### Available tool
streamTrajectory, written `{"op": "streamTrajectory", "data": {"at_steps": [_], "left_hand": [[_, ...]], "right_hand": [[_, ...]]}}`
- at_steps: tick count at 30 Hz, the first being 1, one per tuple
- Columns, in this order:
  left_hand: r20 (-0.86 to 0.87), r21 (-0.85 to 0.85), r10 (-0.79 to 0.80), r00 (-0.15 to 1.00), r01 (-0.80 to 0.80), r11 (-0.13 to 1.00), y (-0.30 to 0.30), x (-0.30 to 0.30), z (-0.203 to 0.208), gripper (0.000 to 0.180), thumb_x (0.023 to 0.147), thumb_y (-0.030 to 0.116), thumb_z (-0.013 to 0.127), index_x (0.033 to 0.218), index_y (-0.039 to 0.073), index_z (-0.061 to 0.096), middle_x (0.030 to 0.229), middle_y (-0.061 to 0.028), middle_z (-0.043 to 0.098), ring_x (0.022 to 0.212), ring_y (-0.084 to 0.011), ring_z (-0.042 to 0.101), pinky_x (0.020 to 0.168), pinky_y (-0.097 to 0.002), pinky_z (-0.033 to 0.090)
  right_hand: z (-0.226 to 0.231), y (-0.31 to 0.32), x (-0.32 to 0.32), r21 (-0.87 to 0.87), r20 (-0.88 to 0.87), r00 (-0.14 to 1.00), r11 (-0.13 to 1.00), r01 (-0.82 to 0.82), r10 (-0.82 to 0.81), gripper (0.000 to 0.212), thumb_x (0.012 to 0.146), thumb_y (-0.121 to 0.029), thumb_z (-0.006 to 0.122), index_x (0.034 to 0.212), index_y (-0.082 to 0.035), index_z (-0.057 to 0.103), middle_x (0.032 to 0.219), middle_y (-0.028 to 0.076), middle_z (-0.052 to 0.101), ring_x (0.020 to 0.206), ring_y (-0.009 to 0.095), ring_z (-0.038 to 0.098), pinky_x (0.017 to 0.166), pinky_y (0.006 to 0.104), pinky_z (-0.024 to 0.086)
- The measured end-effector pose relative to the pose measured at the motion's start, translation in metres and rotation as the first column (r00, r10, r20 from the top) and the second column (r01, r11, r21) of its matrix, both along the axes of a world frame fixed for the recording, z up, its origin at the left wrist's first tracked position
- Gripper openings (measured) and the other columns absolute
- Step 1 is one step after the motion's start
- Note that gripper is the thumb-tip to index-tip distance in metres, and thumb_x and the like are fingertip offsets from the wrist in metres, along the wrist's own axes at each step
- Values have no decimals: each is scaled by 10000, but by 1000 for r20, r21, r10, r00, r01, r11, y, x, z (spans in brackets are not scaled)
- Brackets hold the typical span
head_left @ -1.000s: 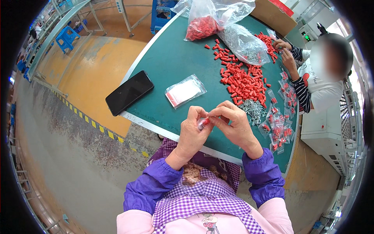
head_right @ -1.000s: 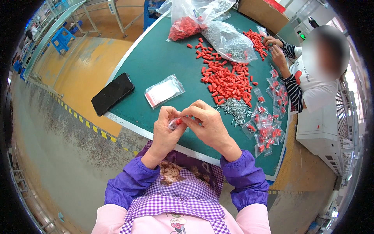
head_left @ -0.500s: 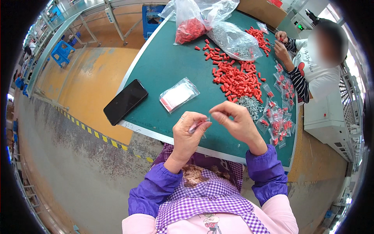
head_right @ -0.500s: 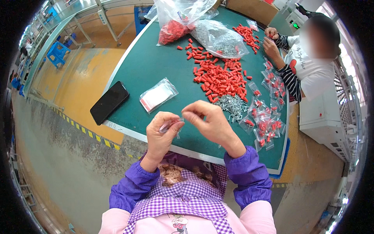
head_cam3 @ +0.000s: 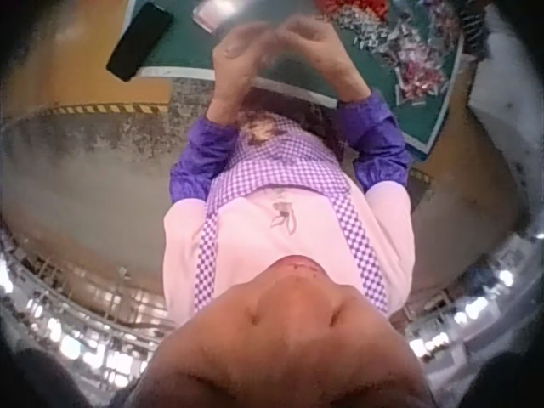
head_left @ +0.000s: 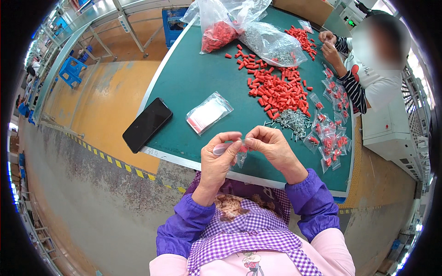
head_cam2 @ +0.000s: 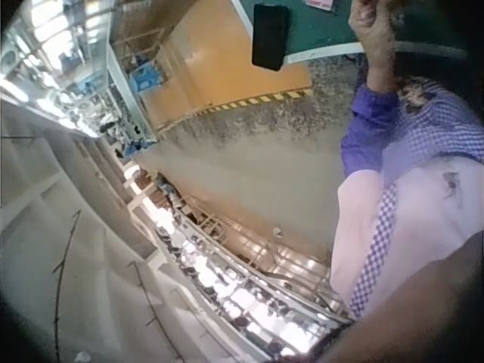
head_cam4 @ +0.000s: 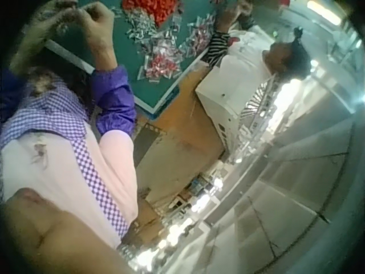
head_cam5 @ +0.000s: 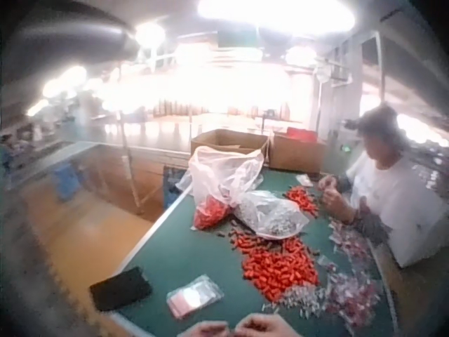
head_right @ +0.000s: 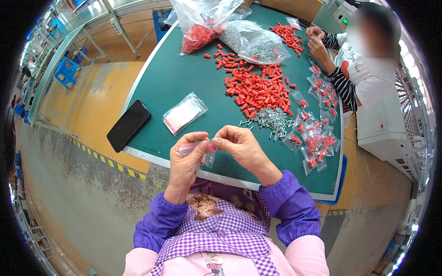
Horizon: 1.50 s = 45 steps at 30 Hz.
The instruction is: The person packs screws and plastic anchors into small plastic bags by hand and seals the bags.
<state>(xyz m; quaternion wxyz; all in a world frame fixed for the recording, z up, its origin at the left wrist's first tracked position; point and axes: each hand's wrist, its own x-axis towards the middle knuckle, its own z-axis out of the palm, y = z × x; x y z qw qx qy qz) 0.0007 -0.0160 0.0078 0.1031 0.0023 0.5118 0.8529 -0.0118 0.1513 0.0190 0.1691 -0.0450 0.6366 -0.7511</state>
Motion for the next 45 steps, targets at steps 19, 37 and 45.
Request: {"op": "streamTrajectory", "data": {"at_steps": [19, 37, 45], "left_hand": [[131, 60, -68, 989, 61, 996, -3, -1, 7, 108, 833, 70, 671, 909, 7, 627, 799, -27, 635, 557, -27, 477, 467, -159, 360], [206, 476, -306, 930, 177, 861, 11, 0, -33, 268, 929, 186, 536, 1138, 19, 541, 956, -74, 570, 688, -102, 518, 574, -231, 423], [222, 704, -293, 930, 55, 708, 12, -4, -29, 400, 970, 243, 426, 1350, 127, 379, 1169, -125, 538, 1071, -215, 522, 903, -339, 451]], "right_hand": [[11, -3, 9, 351, -407, 897, 876, 330, -174, 134, 851, -88, 621, 812, 14, 543, 721, 62, 535, 627, 118, 511, 561, 264, 416], [22, 31, 37, 509, -528, 794, 636, 579, -301, 91, 852, -64, 610, 814, 7, 568, 699, 79, 554, 611, 141, 530, 552, 260, 415], [40, 93, 43, 391, -910, 385, -11, 920, -156, 122, 858, -127, 629, 858, -6, 607, 711, 56, 577, 627, 127, 528, 565, 269, 423]]}}
